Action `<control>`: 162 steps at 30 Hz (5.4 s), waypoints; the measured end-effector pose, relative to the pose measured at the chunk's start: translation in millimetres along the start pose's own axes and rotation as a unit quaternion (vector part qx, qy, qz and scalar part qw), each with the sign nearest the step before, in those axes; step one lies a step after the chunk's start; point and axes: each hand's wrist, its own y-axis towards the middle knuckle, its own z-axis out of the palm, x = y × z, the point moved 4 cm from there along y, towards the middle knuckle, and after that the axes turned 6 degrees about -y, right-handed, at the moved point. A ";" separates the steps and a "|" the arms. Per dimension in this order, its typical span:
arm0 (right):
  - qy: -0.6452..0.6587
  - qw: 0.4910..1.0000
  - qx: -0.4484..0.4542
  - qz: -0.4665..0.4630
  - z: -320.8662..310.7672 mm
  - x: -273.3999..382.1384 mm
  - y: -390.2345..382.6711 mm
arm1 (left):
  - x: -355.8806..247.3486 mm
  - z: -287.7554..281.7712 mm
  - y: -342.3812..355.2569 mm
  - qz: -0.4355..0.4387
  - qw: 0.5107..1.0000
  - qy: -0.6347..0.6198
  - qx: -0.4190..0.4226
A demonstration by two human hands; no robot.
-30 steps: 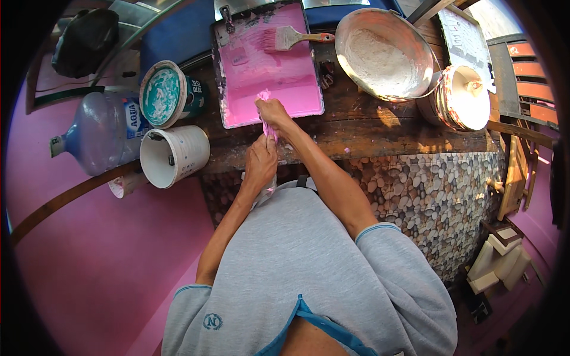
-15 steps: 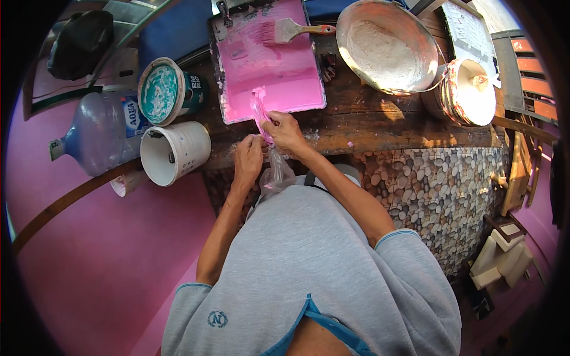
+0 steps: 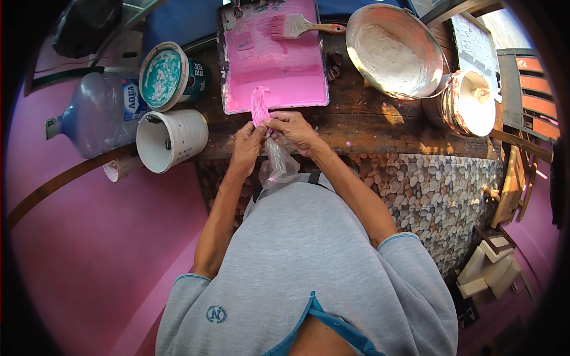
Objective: The person mixes pink paint in a tray and fills a plastic bag with a portion of the mixture.
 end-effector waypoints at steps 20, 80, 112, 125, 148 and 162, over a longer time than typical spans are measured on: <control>0.133 0.984 -0.120 0.020 11.7 -42.6 29.8 | 44.3 -28.4 19.1 -0.053 0.996 0.075 0.020; -0.083 0.938 -0.327 -0.085 -4.5 -32.4 78.8 | 20.2 -6.1 -9.2 0.076 0.911 0.404 -0.016; -0.225 0.937 -0.249 -0.099 20.6 -12.4 24.9 | -30.1 -36.9 44.7 -0.020 0.933 0.326 -0.151; -0.261 0.934 -0.215 -0.115 23.8 -12.7 20.3 | -38.0 -42.1 80.9 0.002 0.877 0.463 -0.127; -0.465 0.828 -0.232 -0.209 34.0 1.6 5.4 | -43.8 -28.7 84.3 0.055 0.865 0.495 -0.053; -0.470 0.842 -0.199 -0.175 32.9 7.5 6.9 | -49.8 -16.9 85.0 0.135 0.847 0.513 -0.032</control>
